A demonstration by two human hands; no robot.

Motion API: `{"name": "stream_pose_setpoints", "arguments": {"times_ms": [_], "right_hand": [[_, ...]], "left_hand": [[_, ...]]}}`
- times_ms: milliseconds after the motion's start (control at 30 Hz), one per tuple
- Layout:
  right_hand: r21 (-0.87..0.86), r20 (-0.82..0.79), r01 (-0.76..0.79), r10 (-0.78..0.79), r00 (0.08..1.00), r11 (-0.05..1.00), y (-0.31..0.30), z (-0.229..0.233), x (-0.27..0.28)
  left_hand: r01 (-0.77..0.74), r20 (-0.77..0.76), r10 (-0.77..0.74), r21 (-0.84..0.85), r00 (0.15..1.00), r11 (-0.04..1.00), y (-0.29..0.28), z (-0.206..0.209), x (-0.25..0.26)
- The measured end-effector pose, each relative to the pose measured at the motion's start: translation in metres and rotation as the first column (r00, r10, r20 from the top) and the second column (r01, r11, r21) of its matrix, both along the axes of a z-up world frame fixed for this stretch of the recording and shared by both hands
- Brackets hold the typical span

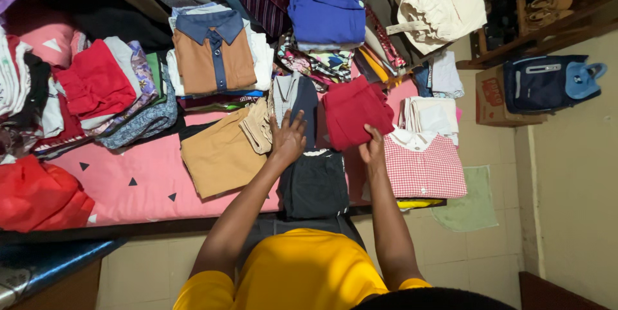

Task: The person sorts folded clothes from a bed into piles and then places a stack of folded items into a closet shelf.

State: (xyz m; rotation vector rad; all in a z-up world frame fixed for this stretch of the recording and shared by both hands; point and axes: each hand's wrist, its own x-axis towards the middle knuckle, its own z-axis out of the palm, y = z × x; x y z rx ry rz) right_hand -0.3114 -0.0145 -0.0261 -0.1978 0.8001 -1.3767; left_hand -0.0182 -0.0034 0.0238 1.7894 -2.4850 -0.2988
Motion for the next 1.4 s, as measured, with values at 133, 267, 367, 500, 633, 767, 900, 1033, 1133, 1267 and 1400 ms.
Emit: {"name": "stream_pose_setpoints", "arguments": {"times_ms": [133,267,367,500,633,767,900,1033,1133,1267,1400], "right_hand": [[-0.068,0.100,-0.078,0.085,0.991,0.995,0.028,0.017,-0.030],[-0.167,0.119,-0.204,0.225,0.967,0.965,0.053,0.033,-0.049],[-0.220,0.206,-0.281,0.326,0.922,0.934,0.063,0.037,-0.048],[-0.224,0.326,-0.423,0.477,0.816,0.878,0.073,0.029,-0.024],[-0.038,0.216,-0.402,0.400,0.891,0.915,0.091,0.017,0.008],[0.074,-0.147,-0.288,0.296,0.944,0.955,0.105,0.020,0.027],[0.130,-0.439,-0.263,0.293,0.849,0.956,0.108,0.042,0.050],[0.199,-0.954,-0.194,0.235,0.186,0.961,0.130,0.070,0.072],[0.007,-0.974,-0.370,-0.078,-0.215,0.929,0.160,0.078,0.091],[0.044,-0.936,-0.667,-0.203,-0.288,0.744,0.190,0.092,0.107],[0.013,-0.886,-0.686,-0.310,-0.345,0.727,0.198,0.086,0.110]], "left_hand": [[0.001,-0.032,-0.001,-0.003,0.999,1.000,0.002,0.002,-0.005],[-0.001,-0.344,-0.054,-0.158,0.937,0.987,0.009,-0.011,-0.005],[-0.135,-0.696,0.179,0.118,0.695,0.984,0.014,-0.026,-0.012],[0.169,-0.752,0.651,0.658,0.100,0.734,0.026,-0.043,-0.017],[0.424,-0.711,0.703,0.628,-0.028,0.653,0.062,-0.059,-0.009],[0.538,-0.348,0.894,0.714,-0.283,0.448,0.089,-0.064,0.005],[0.626,-0.255,0.875,0.619,-0.411,0.474,0.111,-0.080,0.019],[0.639,-0.256,0.886,0.619,-0.386,0.457,0.117,-0.089,0.022],[0.606,-0.219,0.899,0.676,-0.378,0.419,0.117,-0.091,0.019],[0.627,-0.210,0.882,0.635,-0.422,0.451,0.117,-0.094,0.019],[0.629,-0.395,0.846,0.567,-0.359,0.531,0.122,-0.101,0.018]]}}
